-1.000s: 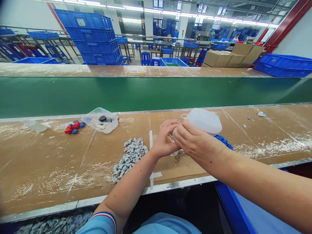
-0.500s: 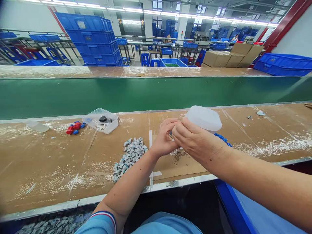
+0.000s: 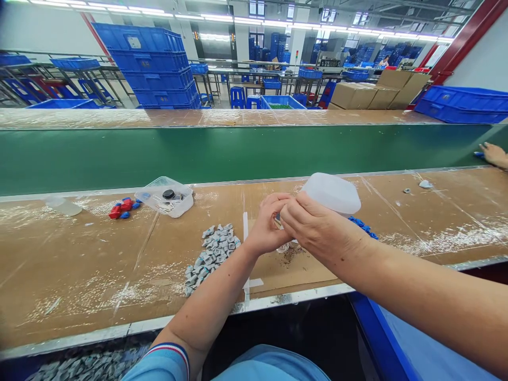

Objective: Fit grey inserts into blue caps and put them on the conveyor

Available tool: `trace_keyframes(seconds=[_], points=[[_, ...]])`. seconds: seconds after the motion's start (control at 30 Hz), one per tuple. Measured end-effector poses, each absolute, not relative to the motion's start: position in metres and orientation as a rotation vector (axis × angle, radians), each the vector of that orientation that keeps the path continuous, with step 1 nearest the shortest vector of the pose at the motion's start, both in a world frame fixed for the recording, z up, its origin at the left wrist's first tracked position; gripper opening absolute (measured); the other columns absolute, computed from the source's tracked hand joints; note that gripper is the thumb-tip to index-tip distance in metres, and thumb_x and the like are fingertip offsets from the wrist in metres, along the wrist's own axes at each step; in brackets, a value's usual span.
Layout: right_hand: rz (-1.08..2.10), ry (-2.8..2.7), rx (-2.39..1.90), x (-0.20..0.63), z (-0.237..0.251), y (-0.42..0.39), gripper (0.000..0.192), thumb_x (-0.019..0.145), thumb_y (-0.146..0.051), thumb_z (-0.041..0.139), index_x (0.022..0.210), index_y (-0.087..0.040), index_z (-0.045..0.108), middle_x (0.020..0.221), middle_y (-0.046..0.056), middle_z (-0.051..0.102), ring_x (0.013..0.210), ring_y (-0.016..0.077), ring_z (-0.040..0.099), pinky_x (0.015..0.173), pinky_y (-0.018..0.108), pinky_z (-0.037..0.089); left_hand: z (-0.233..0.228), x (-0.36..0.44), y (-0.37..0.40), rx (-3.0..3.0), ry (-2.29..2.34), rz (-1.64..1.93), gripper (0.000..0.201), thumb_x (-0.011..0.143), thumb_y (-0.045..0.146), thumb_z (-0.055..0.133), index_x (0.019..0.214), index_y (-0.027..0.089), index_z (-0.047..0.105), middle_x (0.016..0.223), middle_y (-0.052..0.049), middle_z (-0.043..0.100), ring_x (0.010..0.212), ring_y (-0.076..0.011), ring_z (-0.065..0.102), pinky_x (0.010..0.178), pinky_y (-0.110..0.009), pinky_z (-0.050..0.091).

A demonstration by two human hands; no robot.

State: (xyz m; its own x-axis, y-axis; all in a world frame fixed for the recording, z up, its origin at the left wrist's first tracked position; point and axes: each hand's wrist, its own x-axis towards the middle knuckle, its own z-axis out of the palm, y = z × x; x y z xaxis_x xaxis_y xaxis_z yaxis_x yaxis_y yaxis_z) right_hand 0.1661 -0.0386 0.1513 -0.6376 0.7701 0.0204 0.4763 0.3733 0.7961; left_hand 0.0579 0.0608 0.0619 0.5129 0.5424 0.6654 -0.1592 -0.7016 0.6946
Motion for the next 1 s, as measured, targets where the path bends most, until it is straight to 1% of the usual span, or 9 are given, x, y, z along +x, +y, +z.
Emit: trace_keyframes(seconds=[0.13,0.2,0.37,0.57,0.67,0.77,0.9,1.0], points=[[1.081,2.339,1.144,0.167,0.150,-0.039,0.036,0.076,-0.007,0.040,0.100,-0.019,0.064,0.091,0.010,0.055,0.097,0.0259,0.043,0.095,0.044,0.036,0.062,0.058,0.061,2.041,0.329,1.210,0.034,0.059,0.028,0.076,0.089,0.020,0.063,0.103,-0.006,0.065,0.103,-0.0246,0.057,0.096,-0.043,0.036],[1.115,2.344,1.123,0.167,0.150,-0.039,0.035,0.075,-0.007,0.040,0.099,-0.017,0.064,0.091,0.011,0.055,0.097,0.0263,0.043,0.095,0.044,0.035,0.063,0.058,0.060,2.049,0.345,1.191,0.034,0.059,0.027,0.076,0.089,0.020,0.063,0.103,-0.006,0.064,0.103,-0.0244,0.057,0.096,-0.043,0.036],[1.197,2.303,1.107,0.166,0.149,-0.039,0.036,0.074,-0.007,0.038,0.096,-0.018,0.064,0.088,0.010,0.055,0.094,0.0257,0.043,0.093,0.043,0.036,0.064,0.057,0.060,2.053,0.346,1.172,0.035,0.059,0.028,0.076,0.090,0.020,0.063,0.104,-0.006,0.064,0.103,-0.0241,0.057,0.097,-0.042,0.036],[1.320,2.245,1.044,0.165,0.149,-0.038,0.032,0.073,-0.008,0.040,0.091,-0.015,0.065,0.084,0.010,0.055,0.087,0.0251,0.044,0.090,0.041,0.036,0.063,0.058,0.059,2.075,0.373,1.153,0.034,0.058,0.022,0.075,0.089,0.021,0.062,0.105,-0.005,0.064,0.103,-0.0230,0.057,0.096,-0.041,0.036],[1.329,2.228,1.042,0.165,0.149,-0.039,0.027,0.073,-0.012,0.044,0.090,-0.014,0.065,0.084,0.011,0.056,0.084,0.0253,0.045,0.086,0.041,0.038,0.063,0.058,0.060,2.104,0.386,1.135,0.036,0.056,0.026,0.077,0.088,0.021,0.062,0.104,-0.005,0.064,0.104,-0.0237,0.056,0.096,-0.041,0.035],[1.285,2.217,1.100,0.166,0.146,-0.042,0.025,0.076,-0.013,0.044,0.091,-0.016,0.064,0.084,0.010,0.056,0.082,0.0247,0.045,0.085,0.041,0.038,0.063,0.058,0.061,2.162,0.389,1.085,0.038,0.054,0.030,0.078,0.088,0.021,0.062,0.102,-0.004,0.064,0.106,-0.0247,0.054,0.096,-0.042,0.033],[1.110,2.287,1.272,0.170,0.138,-0.046,0.033,0.076,-0.006,0.041,0.097,-0.019,0.063,0.088,0.009,0.057,0.085,0.0253,0.044,0.086,0.041,0.037,0.059,0.060,0.062,2.236,0.386,0.958,0.046,0.055,0.035,0.079,0.097,0.023,0.062,0.106,-0.005,0.061,0.108,-0.0257,0.052,0.098,-0.044,0.030],[1.033,2.374,1.397,0.175,0.131,-0.048,0.035,0.076,-0.004,0.040,0.100,-0.016,0.062,0.087,0.011,0.057,0.085,0.0260,0.044,0.082,0.041,0.038,0.054,0.060,0.063,2.227,0.383,0.895,0.064,0.056,0.042,0.079,0.113,0.026,0.056,0.118,-0.008,0.058,0.114,-0.0285,0.049,0.101,-0.048,0.028]])
